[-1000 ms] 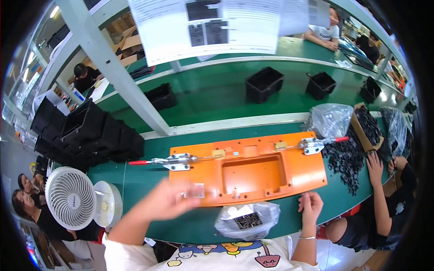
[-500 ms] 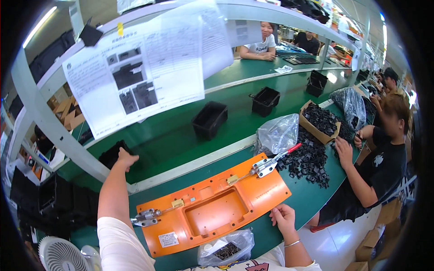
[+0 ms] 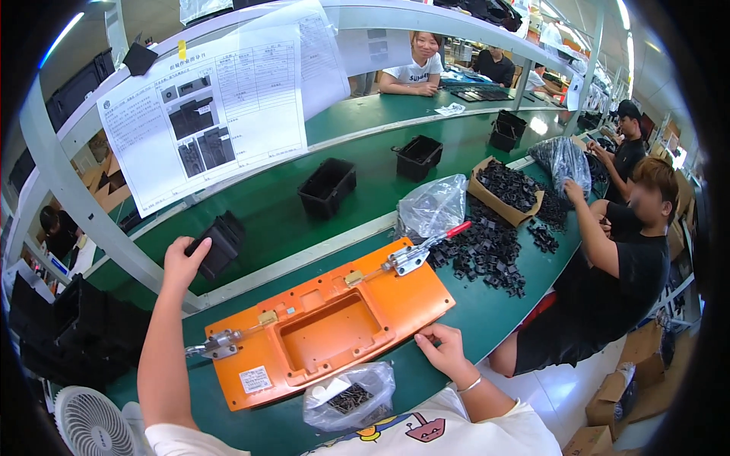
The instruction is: Manually assemble black plastic parts into a housing unit using a mechanical fixture and toggle clamps on a production line.
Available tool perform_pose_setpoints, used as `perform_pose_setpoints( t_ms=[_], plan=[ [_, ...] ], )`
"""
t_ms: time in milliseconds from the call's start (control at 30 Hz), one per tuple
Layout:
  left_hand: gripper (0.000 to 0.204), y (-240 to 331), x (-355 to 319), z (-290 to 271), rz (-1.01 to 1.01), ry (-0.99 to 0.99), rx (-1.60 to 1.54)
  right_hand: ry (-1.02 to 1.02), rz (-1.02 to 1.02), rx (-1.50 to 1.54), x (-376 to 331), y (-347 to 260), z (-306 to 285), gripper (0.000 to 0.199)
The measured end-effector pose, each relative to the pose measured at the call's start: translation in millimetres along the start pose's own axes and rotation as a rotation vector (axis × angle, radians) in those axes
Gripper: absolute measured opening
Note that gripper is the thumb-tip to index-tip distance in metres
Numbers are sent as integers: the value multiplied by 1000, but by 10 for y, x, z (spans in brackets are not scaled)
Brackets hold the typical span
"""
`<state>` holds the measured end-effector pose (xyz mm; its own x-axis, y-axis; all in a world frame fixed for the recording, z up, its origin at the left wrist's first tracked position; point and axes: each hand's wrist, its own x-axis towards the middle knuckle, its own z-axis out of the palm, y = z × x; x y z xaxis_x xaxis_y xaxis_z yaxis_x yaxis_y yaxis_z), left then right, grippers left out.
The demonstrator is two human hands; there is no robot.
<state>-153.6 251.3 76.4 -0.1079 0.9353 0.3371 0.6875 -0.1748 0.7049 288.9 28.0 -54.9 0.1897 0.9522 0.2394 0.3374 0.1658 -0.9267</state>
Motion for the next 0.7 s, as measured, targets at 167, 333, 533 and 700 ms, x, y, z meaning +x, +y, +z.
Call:
perform_pose_setpoints(
  t_ms=[167, 333, 533, 700],
  plan=[
    [55, 645, -659, -261, 441, -141, -362, 43, -598, -151, 540, -612, -190, 18],
    [63, 987, -1060, -3, 902, -319, -556, -60, -978, -116, 1012, -1435, -18, 74],
    [50, 968, -1331, 137, 836, -520, -405, -446, -1035, -390, 1093, -1563, 184, 30],
    [31, 804, -1650, 184, 551, -470, -421, -419, -962, -535, 721, -1275, 331, 25]
  ],
)
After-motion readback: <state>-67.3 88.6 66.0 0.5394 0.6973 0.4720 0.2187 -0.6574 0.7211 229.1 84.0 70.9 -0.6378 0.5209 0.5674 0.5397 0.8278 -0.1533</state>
